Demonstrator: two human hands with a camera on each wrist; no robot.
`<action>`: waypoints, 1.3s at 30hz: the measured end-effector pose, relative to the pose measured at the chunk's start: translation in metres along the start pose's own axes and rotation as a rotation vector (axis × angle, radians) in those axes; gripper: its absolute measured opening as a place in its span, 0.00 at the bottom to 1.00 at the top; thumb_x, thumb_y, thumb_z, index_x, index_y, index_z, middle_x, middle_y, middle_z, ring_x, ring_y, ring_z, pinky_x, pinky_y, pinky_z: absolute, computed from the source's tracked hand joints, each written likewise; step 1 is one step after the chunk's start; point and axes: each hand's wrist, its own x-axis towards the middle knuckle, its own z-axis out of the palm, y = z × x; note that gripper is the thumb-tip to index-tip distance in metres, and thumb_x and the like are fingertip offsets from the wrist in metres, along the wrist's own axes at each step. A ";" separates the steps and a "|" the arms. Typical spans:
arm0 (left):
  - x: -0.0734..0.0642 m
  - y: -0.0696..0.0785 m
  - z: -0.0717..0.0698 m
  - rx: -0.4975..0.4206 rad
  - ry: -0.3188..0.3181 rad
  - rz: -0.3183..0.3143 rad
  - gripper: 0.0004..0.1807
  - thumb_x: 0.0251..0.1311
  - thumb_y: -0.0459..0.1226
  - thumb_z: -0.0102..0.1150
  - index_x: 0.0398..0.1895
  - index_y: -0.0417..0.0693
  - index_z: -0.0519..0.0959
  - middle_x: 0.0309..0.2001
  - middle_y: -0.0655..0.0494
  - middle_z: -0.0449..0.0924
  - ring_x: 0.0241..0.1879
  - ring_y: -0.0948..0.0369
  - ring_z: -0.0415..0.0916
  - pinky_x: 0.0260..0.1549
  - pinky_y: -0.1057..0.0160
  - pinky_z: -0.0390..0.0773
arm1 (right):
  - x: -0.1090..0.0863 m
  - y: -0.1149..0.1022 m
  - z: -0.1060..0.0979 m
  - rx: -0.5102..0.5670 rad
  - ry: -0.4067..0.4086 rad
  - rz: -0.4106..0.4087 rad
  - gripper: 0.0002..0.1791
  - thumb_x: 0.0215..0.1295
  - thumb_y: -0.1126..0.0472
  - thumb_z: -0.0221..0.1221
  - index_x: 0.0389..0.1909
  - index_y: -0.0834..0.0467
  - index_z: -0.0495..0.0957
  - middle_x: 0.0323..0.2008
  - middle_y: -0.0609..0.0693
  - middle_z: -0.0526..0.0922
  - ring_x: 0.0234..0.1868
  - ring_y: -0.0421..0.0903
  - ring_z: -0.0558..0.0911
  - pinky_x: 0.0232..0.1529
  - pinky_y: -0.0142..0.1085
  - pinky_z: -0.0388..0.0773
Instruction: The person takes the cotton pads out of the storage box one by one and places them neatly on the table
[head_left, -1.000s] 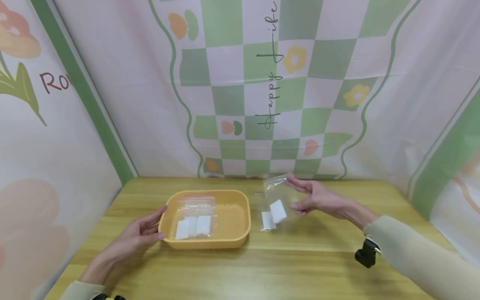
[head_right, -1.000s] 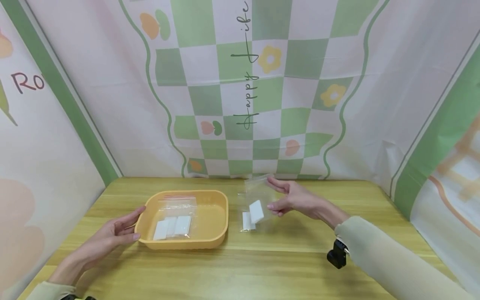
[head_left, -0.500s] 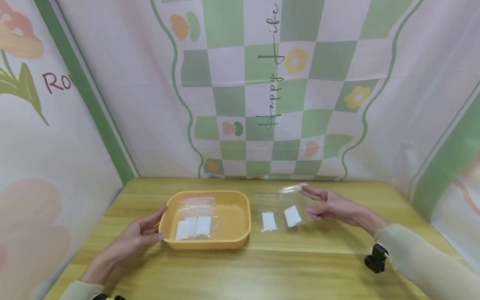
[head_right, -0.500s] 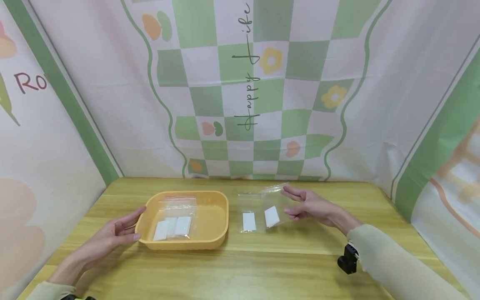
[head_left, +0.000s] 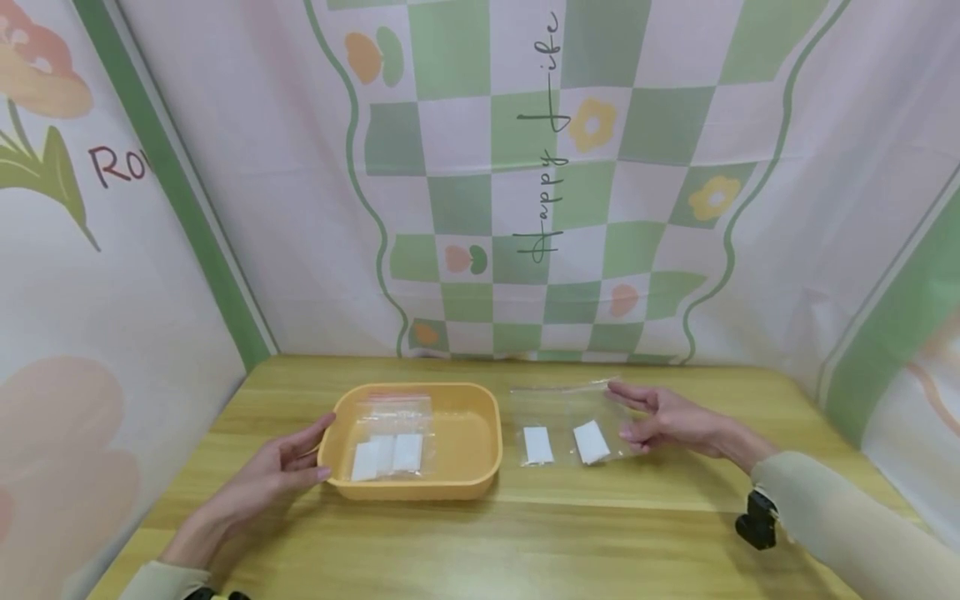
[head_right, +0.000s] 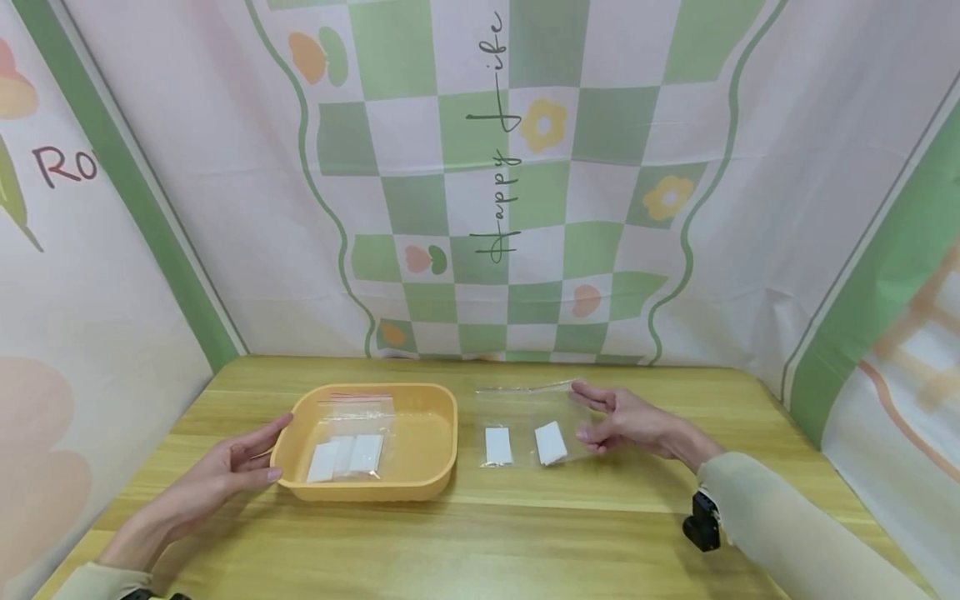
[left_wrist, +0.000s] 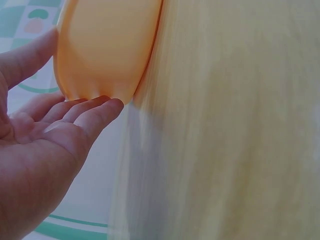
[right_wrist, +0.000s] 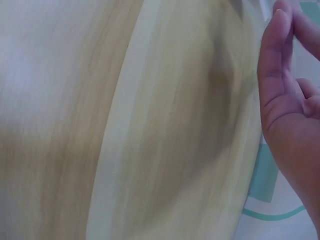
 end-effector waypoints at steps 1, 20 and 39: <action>0.000 0.000 0.000 0.000 0.000 0.001 0.46 0.71 0.27 0.62 0.81 0.27 0.43 0.80 0.27 0.38 0.72 0.26 0.54 0.62 0.63 0.77 | 0.000 0.000 0.000 -0.018 0.000 0.001 0.58 0.66 0.72 0.67 0.84 0.66 0.34 0.84 0.65 0.35 0.31 0.48 0.82 0.33 0.37 0.86; 0.000 0.002 0.000 -0.006 -0.007 -0.004 0.46 0.72 0.26 0.61 0.81 0.27 0.42 0.80 0.27 0.37 0.73 0.26 0.54 0.62 0.63 0.77 | -0.002 -0.004 0.000 -0.302 0.085 0.038 0.61 0.59 0.65 0.75 0.84 0.65 0.42 0.80 0.75 0.42 0.26 0.54 0.83 0.24 0.44 0.87; -0.001 0.002 0.000 -0.011 -0.005 -0.005 0.46 0.71 0.26 0.61 0.81 0.28 0.43 0.80 0.27 0.38 0.73 0.27 0.54 0.63 0.63 0.76 | 0.001 0.004 0.003 -0.389 0.157 0.015 0.57 0.56 0.67 0.76 0.81 0.69 0.51 0.70 0.90 0.52 0.19 0.51 0.81 0.16 0.44 0.84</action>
